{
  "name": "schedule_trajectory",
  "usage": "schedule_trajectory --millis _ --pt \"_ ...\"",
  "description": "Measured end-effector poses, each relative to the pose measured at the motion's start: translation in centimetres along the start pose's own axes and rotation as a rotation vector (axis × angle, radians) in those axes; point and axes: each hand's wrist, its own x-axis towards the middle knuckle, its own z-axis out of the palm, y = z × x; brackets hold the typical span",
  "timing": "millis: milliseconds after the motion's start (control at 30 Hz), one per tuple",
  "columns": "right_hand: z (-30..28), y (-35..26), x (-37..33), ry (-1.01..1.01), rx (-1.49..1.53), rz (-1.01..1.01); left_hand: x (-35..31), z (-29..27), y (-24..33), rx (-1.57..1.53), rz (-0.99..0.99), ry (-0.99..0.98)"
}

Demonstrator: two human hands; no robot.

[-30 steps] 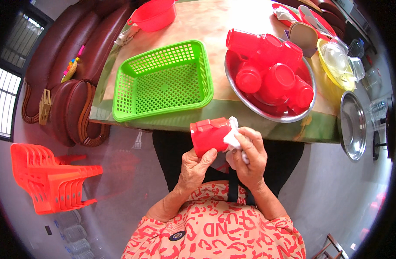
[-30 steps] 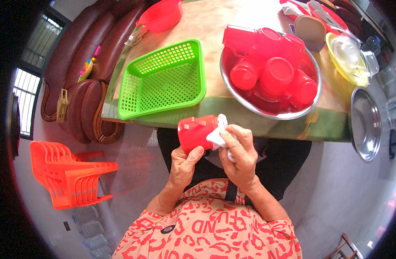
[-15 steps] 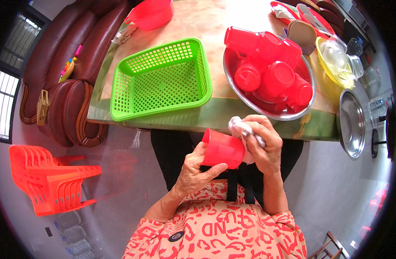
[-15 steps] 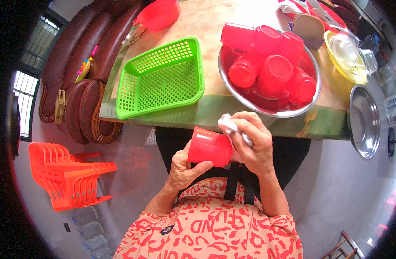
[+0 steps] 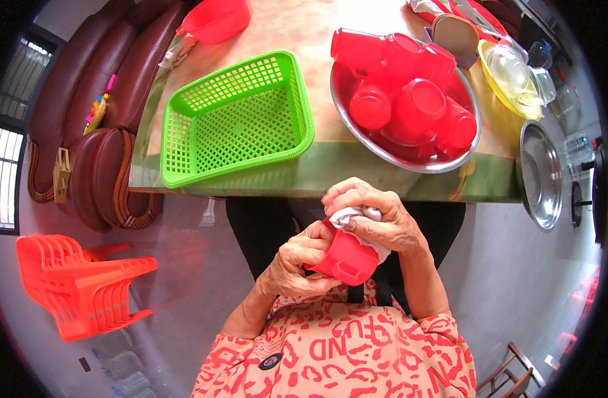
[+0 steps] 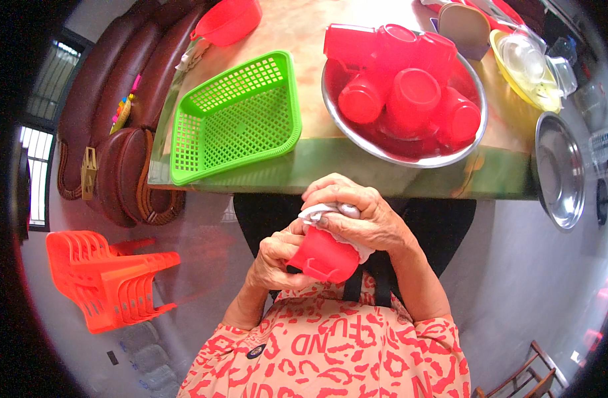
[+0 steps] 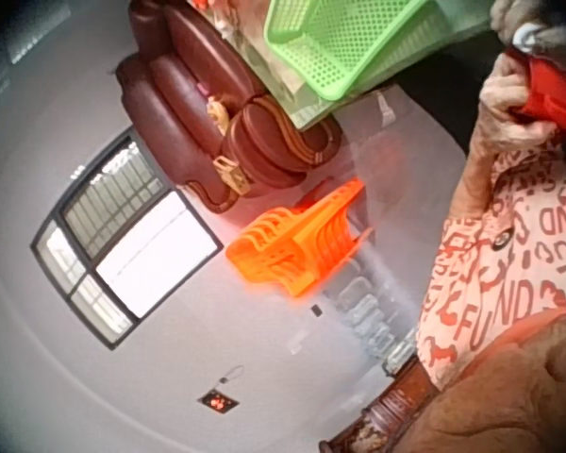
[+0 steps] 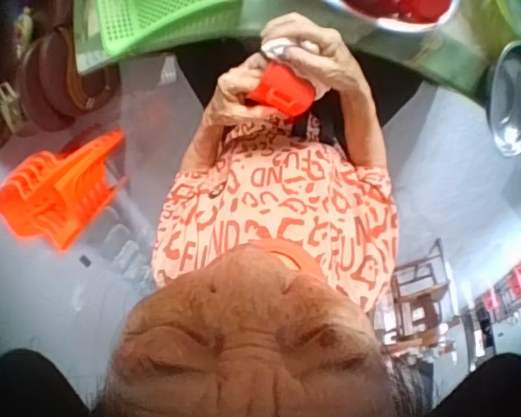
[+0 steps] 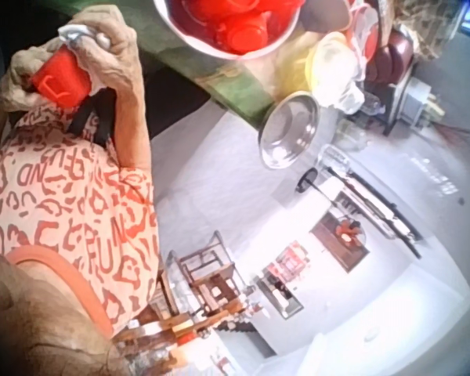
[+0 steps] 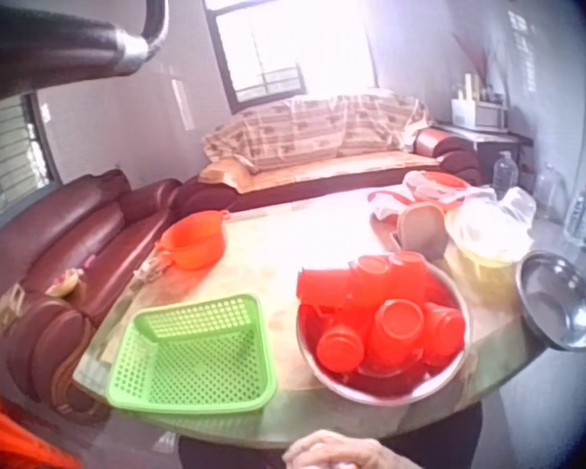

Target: The person wipes a green plastic basket with a white cloth, then transfers red plastic cups from the basket into a metal bowl. They proceed to wipe each red cup individually with the cloth, handling them one at a time and placing them back into the bowl.

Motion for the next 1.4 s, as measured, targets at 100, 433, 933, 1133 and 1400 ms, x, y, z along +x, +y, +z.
schedule_trajectory --millis 100,433,933,1133,1400 --pt "-0.1 0.7 0.0 -0.094 0.213 0.040 0.0 0.0 -0.1 -0.107 -0.042 0.051" --pt "0.4 1.0 -0.8 0.199 -0.257 -0.180 -1.1 1.3 -0.3 0.113 -0.189 0.256" --pt "3.0 0.7 -1.5 0.427 -0.237 0.009 0.1 2.4 0.4 0.427 -0.096 0.395" --pt "3.0 0.6 -2.0 0.360 -0.306 -0.081 0.1 2.1 0.2 0.456 -0.157 0.417" --pt "4.9 -0.6 -2.1 0.363 -0.704 -0.374 0.3 1.8 0.9 0.474 -0.091 0.370"
